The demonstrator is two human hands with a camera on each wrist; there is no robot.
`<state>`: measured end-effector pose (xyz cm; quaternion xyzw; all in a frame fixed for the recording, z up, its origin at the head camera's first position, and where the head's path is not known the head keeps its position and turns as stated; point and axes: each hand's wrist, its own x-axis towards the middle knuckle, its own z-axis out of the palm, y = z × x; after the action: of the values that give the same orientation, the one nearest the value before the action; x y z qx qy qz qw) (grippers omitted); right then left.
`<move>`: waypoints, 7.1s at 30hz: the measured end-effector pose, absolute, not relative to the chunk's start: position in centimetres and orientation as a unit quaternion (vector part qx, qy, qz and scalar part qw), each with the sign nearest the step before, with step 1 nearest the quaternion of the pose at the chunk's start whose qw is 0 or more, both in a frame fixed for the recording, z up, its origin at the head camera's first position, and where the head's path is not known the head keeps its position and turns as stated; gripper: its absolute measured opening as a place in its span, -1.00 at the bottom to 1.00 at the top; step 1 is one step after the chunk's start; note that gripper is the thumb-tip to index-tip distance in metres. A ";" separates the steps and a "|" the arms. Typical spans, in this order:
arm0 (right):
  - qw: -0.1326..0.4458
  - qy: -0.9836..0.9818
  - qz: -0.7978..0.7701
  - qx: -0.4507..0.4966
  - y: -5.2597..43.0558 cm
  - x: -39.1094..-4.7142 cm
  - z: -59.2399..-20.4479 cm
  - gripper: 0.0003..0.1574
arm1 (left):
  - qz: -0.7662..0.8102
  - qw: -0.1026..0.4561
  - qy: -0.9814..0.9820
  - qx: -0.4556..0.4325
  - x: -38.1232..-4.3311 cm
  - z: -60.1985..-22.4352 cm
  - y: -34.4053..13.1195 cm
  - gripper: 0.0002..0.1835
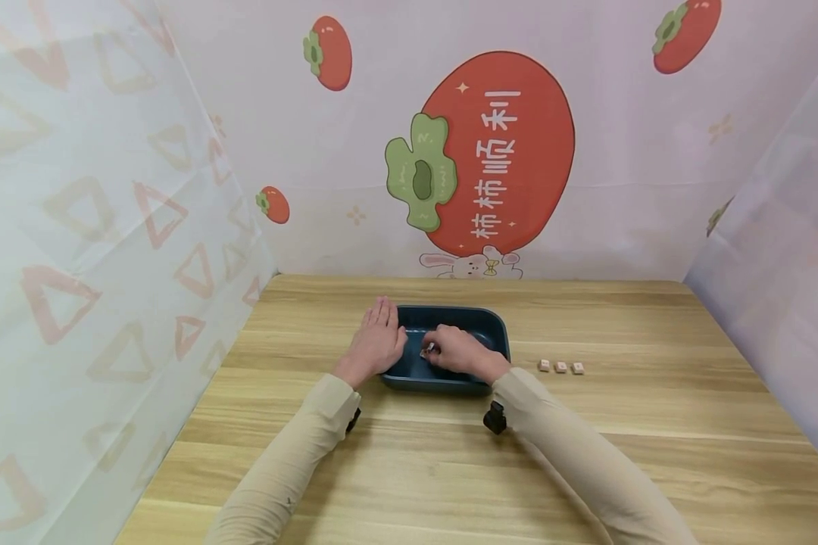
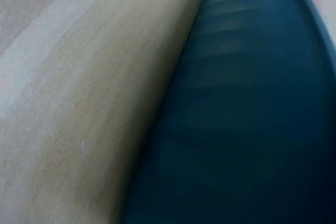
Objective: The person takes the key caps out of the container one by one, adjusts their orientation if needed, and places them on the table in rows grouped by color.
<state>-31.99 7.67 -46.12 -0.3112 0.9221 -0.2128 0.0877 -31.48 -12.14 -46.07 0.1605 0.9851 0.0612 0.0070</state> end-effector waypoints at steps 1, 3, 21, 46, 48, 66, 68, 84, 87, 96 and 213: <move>0.084 0.923 -0.205 -0.315 7.6 -32.0 -46.2 -0.84 | 0.061 0.006 0.985 0.161 -31.5 -46.1 -12.1 -0.33; 0.077 0.926 -0.184 -0.321 7.3 -32.1 -46.5 -0.85 | 0.061 0.004 0.985 0.162 -31.5 -46.1 -12.1 -0.33; 0.046 0.934 -0.146 -0.322 6.0 -31.7 -46.4 -0.93 | 0.062 0.011 0.985 0.161 -31.5 -46.0 -12.1 -0.33; 0.068 0.932 -0.246 -0.256 9.1 -30.9 -44.5 -0.84 | 0.057 0.017 0.986 0.156 -31.4 -45.9 -12.0 -0.32; 0.062 0.932 -0.250 -0.253 9.6 -30.7 -44.4 -0.84 | 0.056 0.016 0.986 0.159 -31.4 -45.8 -12.0 -0.32; 0.021 0.931 -0.268 -0.248 14.1 -29.4 -43.0 -0.72 | 0.061 0.018 0.985 0.159 -31.3 -46.1 -12.1 -0.32; 0.019 0.928 -0.276 -0.249 14.6 -29.3 -42.8 -0.72 | 0.063 0.019 0.985 0.157 -31.3 -46.0 -12.1 -0.32; 0.019 0.915 -0.327 -0.236 18.6 -28.3 -41.8 -0.73 | 0.053 0.015 0.985 0.162 -31.1 -45.7 -12.1 -0.32; 0.030 0.912 -0.344 -0.223 19.4 -28.1 -41.6 -0.76 | 0.054 0.018 0.986 0.159 -31.2 -45.9 -12.1 -0.32; 0.005 0.910 -0.354 -0.216 22.4 -27.4 -41.8 -0.78 | 0.059 0.012 0.986 0.159 -31.4 -46.1 -12.2 -0.32; 0.025 0.934 -0.294 -0.202 22.2 -28.1 -40.5 -0.53 | 0.059 0.000 0.986 0.154 -31.2 -45.9 -12.1 -0.32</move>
<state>-28.12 22.24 -40.46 -0.2022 0.9339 -0.2940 0.0246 -31.20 -12.10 -45.86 0.1541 0.9863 0.0590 0.0002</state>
